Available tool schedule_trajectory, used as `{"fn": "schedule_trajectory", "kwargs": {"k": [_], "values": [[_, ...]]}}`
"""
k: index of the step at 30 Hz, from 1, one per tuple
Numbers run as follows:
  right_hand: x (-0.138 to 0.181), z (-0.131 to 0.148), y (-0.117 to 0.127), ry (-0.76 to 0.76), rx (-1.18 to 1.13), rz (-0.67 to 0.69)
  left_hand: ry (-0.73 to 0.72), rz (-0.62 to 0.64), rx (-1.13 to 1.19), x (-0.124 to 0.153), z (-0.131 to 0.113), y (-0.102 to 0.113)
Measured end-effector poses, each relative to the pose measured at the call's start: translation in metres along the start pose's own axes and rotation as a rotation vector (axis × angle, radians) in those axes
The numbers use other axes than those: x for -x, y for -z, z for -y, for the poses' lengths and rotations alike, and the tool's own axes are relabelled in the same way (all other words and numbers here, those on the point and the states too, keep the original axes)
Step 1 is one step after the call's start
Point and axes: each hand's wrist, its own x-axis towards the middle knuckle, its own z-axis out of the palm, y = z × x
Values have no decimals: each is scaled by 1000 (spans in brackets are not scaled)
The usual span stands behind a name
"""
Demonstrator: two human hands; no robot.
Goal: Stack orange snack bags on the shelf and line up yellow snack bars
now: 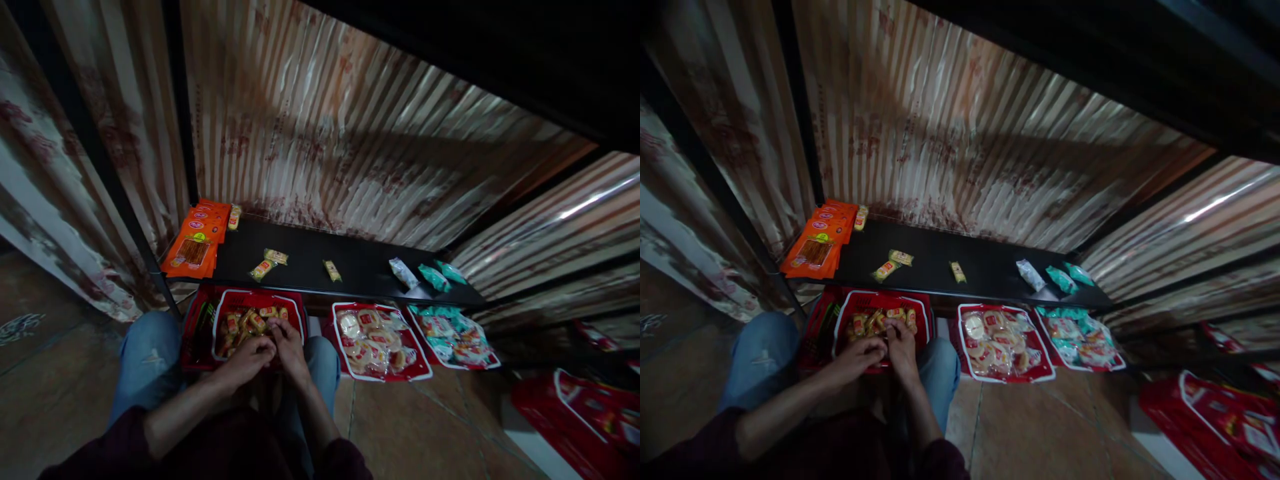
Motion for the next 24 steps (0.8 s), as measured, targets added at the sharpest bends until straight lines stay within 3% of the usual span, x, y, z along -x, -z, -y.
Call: {"fn": "schedule_trajectory", "kwargs": {"k": [5,10,16,20,24], "values": [[5,0,-10,-17,-11,1,-15,-11,66,5,9,0],[6,-10,-6,-9,3,24,13,-40,104,0,23,-12],[7,-19,0,-20,-5,35,31,-51,128,1,21,-17],[2,-21,-1,-15,-15,18,41,-61,10,-15,15,-4],[-19,-21,-8,2,-47,6,-107,-260,-183,-52,5,25]]}}
